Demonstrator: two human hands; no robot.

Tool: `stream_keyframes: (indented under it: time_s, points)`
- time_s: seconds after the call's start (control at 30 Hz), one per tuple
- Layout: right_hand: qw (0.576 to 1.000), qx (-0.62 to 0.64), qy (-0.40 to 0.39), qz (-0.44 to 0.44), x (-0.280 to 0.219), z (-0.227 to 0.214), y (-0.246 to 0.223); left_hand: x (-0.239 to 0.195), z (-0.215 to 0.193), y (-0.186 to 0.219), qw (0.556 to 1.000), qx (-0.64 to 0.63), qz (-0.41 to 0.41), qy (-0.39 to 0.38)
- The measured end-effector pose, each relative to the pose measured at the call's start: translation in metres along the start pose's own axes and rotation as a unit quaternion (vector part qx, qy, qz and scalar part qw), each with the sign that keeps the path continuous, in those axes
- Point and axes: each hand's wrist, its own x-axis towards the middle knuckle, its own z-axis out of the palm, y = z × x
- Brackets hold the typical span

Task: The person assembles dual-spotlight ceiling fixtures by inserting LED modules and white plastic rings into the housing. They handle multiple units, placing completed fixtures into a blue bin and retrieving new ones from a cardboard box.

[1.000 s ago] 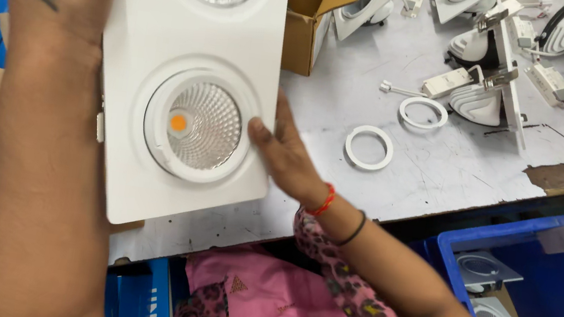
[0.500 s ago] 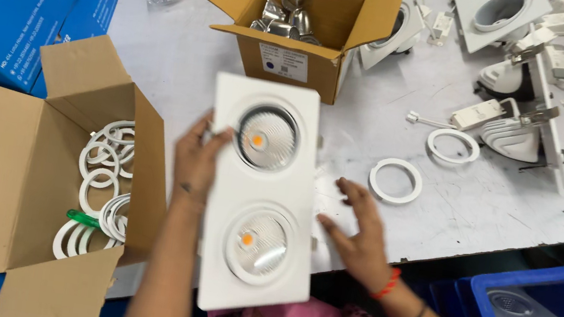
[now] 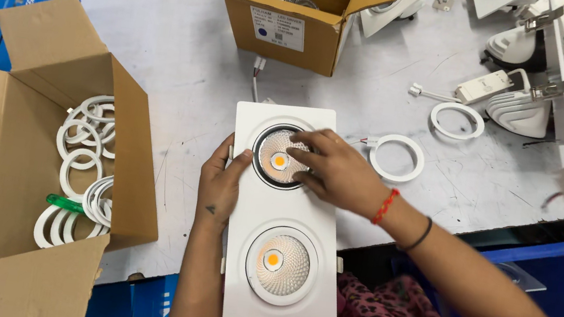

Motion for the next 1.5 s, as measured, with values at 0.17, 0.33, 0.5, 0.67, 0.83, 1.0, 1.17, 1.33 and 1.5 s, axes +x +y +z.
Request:
stream_keyframes:
  time_s: [0.17,0.33,0.5,0.67,0.83,1.0,1.17,1.33,1.5]
  points:
    - [0.992,-0.063,-0.1,-0.032,0.021,-0.001,0.0,-0.001,-0.004,-0.003,1.0,0.021,0.012,0.003]
    - [0.987,-0.11,-0.115,-0.014,0.027,-0.006,-0.012,-0.002,-0.003,-0.006,1.0,0.012,0.019,0.007]
    - [0.977,-0.124,-0.165,-0.045,0.038,-0.012,-0.007,-0.003,0.001,-0.005,0.999,0.041,0.016,0.009]
    - [0.963,-0.178,-0.149,-0.136,0.037,-0.008,-0.002,-0.003,0.005,-0.004,0.998,0.035,0.044,-0.002]
    - [0.968,-0.171,-0.153,-0.098,0.036,-0.003,-0.007,-0.005,0.006,-0.004,0.996,0.079,0.042,0.019]
    - [0.967,-0.146,-0.208,0.034,0.035,-0.003,-0.021,-0.003,0.011,-0.006,0.992,0.103,0.059,0.043]
    - [0.972,-0.116,-0.196,0.062,0.033,-0.01,-0.02,-0.008,0.017,-0.008,0.987,0.13,0.086,0.05]
    - [0.958,-0.188,-0.207,-0.064,0.042,-0.019,-0.006,-0.009,0.021,-0.002,0.978,0.175,0.1,0.051]
    - [0.959,-0.15,-0.238,-0.037,0.039,-0.022,-0.005,-0.011,0.025,-0.001,0.98,0.151,0.126,0.042]
